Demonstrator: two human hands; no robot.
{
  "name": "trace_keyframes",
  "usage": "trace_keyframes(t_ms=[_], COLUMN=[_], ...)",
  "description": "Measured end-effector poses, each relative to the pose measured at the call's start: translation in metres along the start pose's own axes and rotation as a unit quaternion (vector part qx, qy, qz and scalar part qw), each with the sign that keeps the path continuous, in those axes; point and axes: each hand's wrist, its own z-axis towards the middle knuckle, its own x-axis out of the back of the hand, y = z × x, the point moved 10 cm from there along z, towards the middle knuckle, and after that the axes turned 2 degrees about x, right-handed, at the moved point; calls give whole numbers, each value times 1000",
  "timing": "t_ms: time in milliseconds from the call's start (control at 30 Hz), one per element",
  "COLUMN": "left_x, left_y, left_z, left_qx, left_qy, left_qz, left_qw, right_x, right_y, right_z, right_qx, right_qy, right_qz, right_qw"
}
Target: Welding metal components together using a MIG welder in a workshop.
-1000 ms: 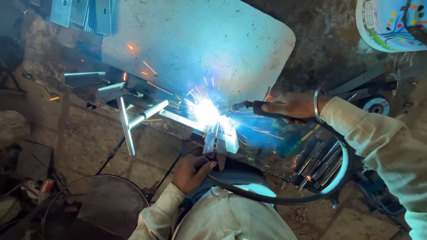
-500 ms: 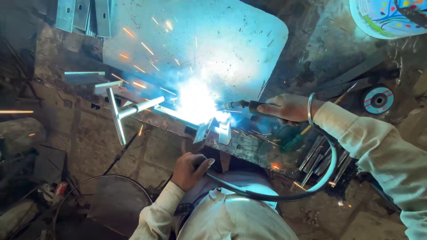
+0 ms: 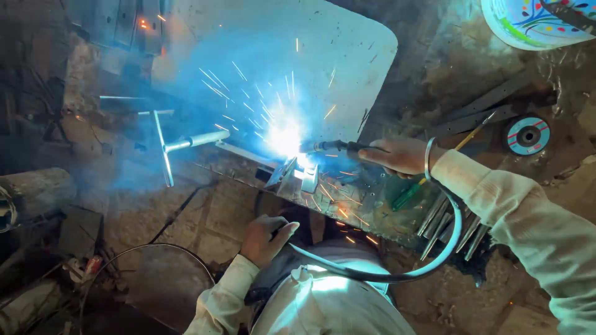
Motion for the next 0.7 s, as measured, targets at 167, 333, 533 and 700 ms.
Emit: trace_keyframes(t_ms=[167,333,533,700], left_x=[-5,-10,-14,-14], left_y=[-6,-10,-6,-3], left_z=[-5,-10,-14,-18], left_qx=[0,0,-29,-51], left_qy=[8,11,16,29], left_qz=[14,5,20,7], left_qw=[1000,1000,999,998], right_x=[0,-3,-10,-15], right_y=[-2,-4,9,11], right_z=[-4,-6,-5,-9], right_qx=[3,25,7,17], right_qy=[18,21,26,31], right_qz=[-6,8,-2,6], right_qw=[1000,999,1000,999])
